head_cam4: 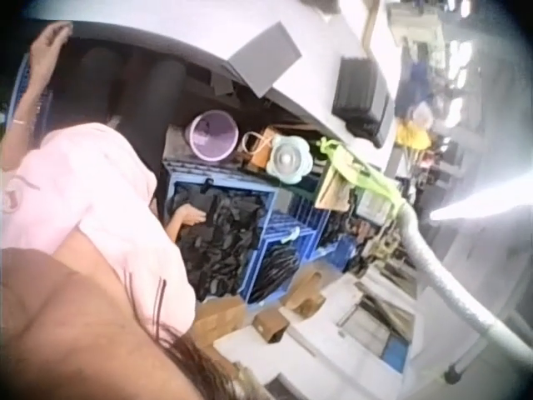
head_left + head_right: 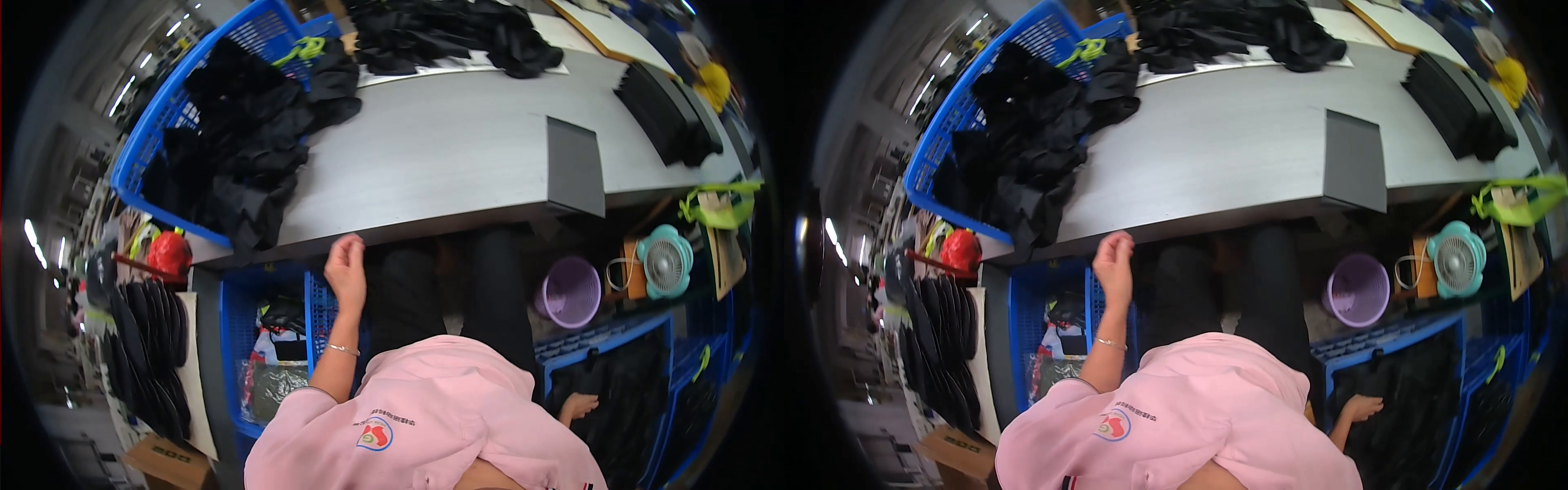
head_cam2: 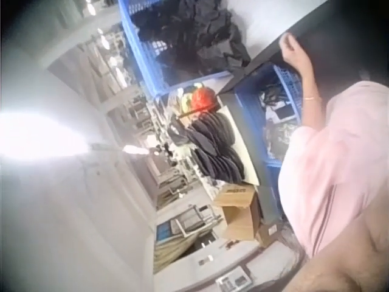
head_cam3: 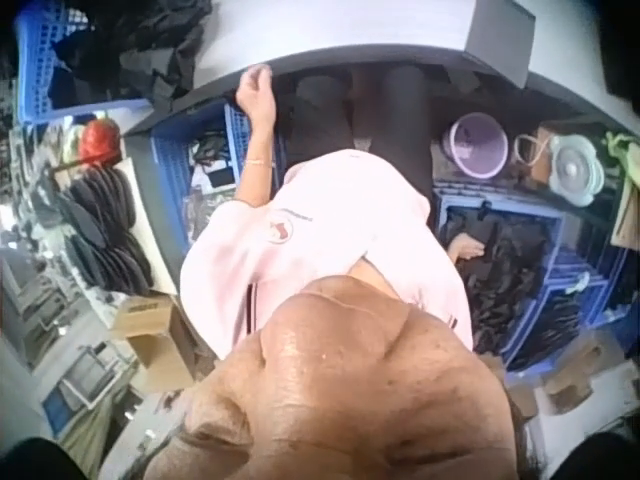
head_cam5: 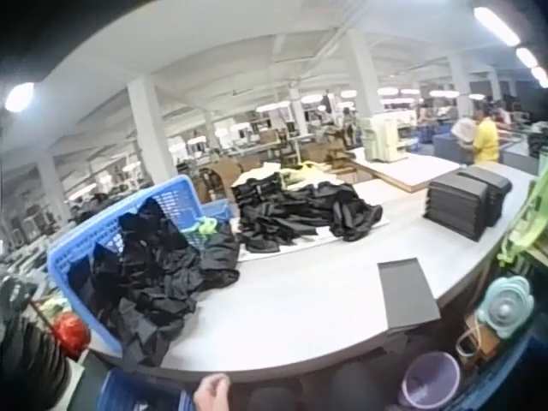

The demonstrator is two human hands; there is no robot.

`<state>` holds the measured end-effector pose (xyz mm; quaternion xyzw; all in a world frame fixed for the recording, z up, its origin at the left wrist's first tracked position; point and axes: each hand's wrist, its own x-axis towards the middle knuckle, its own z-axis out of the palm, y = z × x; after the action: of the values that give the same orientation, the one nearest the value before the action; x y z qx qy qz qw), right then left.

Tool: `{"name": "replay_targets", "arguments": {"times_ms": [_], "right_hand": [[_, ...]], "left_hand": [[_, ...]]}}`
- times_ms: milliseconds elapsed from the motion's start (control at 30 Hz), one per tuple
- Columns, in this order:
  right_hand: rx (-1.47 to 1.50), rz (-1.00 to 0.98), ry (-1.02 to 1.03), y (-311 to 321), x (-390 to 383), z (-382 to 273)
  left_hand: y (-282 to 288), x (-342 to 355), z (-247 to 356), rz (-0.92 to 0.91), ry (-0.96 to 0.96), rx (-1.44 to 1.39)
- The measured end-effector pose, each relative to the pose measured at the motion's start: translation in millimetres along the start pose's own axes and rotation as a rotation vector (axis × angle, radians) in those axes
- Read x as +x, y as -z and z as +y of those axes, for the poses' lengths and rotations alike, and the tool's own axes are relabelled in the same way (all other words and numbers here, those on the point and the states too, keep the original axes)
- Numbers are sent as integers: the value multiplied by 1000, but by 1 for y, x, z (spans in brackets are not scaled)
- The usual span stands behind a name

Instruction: Folding and sorting black fabric pieces into crates in a production environment.

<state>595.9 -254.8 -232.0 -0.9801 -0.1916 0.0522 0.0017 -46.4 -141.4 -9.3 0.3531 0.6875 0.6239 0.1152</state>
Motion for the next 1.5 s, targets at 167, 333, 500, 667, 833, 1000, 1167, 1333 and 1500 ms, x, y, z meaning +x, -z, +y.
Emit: {"name": "replay_targets", "arguments": {"times_ms": [167, 333, 500, 667, 833, 1000, 1167, 1333, 1500], "right_hand": [[49, 211, 395, 38, -44, -44], [395, 156, 873, 62, -78, -114], [514, 90, 1095, 90, -117, -173], [602, -206, 1138, 112, -146, -211], [671, -341, 1188, 129, -176, -245], [705, -515, 1248, 139, -212, -256], [625, -350, 1391, 155, -225, -263], [737, -429, 1432, 179, -251, -285], [878, -462, 1696, 217, -306, -326]], "left_hand": [[30, 94, 22, 272, -183, 182], [27, 114, 53, 311, -465, 430], [60, 96, 44, 642, -483, 761], [110, 123, -6, 616, -115, 982], [99, 177, -45, 392, -66, 601], [31, 219, -60, 130, -126, 416], [-31, 230, -44, -109, -101, 258], [-33, 211, 7, 177, -177, -86], [-13, 158, 67, 209, -244, -437]]}}
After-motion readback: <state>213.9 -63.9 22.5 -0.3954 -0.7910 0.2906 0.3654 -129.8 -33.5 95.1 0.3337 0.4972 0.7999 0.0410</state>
